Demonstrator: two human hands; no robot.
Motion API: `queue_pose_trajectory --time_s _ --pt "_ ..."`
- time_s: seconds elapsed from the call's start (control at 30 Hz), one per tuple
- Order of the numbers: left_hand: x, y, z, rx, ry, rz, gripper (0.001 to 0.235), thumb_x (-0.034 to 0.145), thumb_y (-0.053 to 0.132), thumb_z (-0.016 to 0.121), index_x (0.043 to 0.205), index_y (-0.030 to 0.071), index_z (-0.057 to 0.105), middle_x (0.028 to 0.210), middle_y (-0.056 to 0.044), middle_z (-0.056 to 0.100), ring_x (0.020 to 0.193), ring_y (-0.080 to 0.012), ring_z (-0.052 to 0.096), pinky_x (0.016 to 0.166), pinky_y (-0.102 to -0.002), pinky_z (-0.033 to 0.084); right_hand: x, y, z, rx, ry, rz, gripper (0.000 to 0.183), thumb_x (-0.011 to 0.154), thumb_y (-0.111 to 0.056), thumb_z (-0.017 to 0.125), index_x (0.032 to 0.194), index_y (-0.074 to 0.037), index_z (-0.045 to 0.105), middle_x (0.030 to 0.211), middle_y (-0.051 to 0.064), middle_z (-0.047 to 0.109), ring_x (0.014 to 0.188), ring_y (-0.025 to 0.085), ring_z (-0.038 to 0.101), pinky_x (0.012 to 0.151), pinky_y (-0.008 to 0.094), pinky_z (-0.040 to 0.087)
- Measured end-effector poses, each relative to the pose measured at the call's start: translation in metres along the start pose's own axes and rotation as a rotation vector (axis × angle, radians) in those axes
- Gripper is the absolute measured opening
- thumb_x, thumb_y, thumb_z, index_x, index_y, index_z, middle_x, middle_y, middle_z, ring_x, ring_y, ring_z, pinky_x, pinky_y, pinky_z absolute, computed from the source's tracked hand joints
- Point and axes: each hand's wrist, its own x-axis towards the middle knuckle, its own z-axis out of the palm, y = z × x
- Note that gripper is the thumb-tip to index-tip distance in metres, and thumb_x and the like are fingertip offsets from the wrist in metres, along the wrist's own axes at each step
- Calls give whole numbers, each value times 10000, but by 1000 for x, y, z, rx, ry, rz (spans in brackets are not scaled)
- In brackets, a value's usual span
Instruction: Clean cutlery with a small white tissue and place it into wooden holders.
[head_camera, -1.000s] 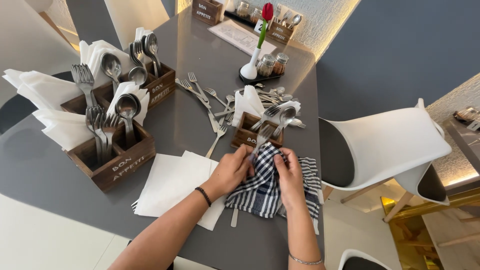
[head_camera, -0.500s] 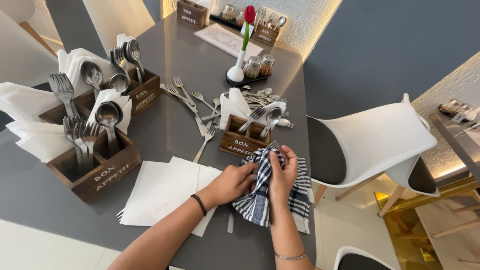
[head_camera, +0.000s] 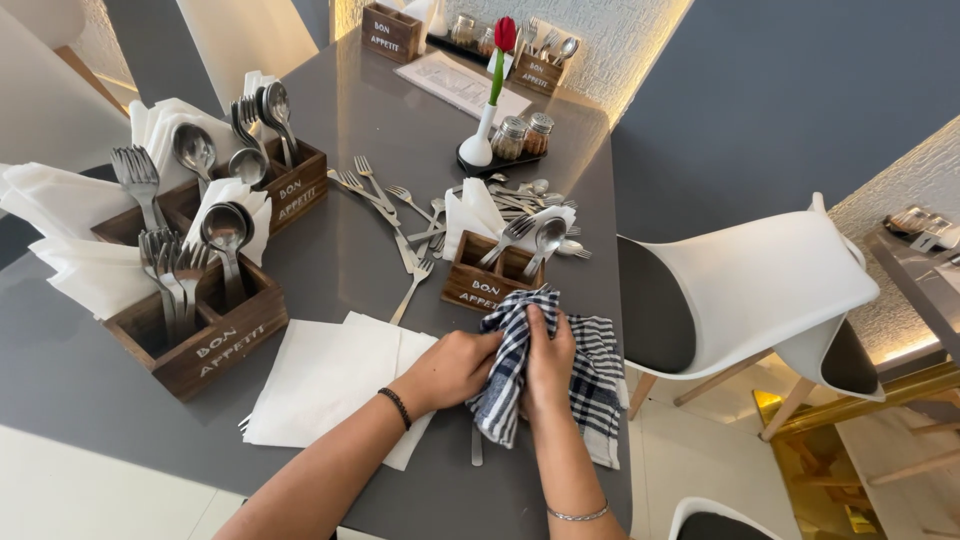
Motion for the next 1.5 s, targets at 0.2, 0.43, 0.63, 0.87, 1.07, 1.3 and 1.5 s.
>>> queue_pose_trajectory --time_s 0.2,0.43,0.63,0.87,1.07,1.3,1.5 --pt "35 15 -33 342 152 -5 171 923 196 625 908 64 733 841 -148 728 769 -364 694 685 -480 549 20 5 -15 -190 153 -23 532 962 -407 650 1277 21 629 1130 108 709 1014 173 666 904 306 523" --pt "123 -59 -46 292 320 -99 249 922 210 663 1123 71 714 1032 -142 758 945 -347 710 856 -443 557 26 20 -20 -278 191 -41 633 958 -380 656 1381 75 532 1314 181 648 1187 233 625 1027 326 464" --pt "157 -61 -36 365 101 -302 312 937 336 672 1182 147 712 1007 -109 765 975 -327 703 823 -489 524 22 17 -17 -313 181 -99 620 958 -382 669 1320 112 580 1241 227 679 1127 251 635 991 339 478" --pt "168 -50 -38 475 106 -208 315 859 338 764 1109 147 745 945 -96 766 919 -323 702 805 -494 510 28 23 -19 -382 196 -133 591 948 -389 665 1299 81 602 1185 210 717 1095 257 678 970 336 502" --pt "158 -48 -38 363 206 -110 234 889 263 742 1038 85 714 926 -148 748 881 -377 691 773 -476 532 26 19 -17 -442 211 -193 590 949 -392 673 1296 78 598 1168 217 715 1084 268 689 956 349 511" --pt "136 -23 -56 330 264 -128 228 953 207 675 1129 67 637 886 -189 731 872 -406 679 756 -493 514 21 15 -14 -515 190 -304 528 957 -390 668 1231 61 627 1077 207 746 1005 264 718 893 362 542" --pt "128 -36 -74 385 402 -157 208 934 143 655 1130 79 681 988 -190 724 902 -418 670 769 -501 518 23 17 -15 -500 182 -312 505 953 -374 670 1217 55 634 1053 197 750 976 259 723 875 356 549"
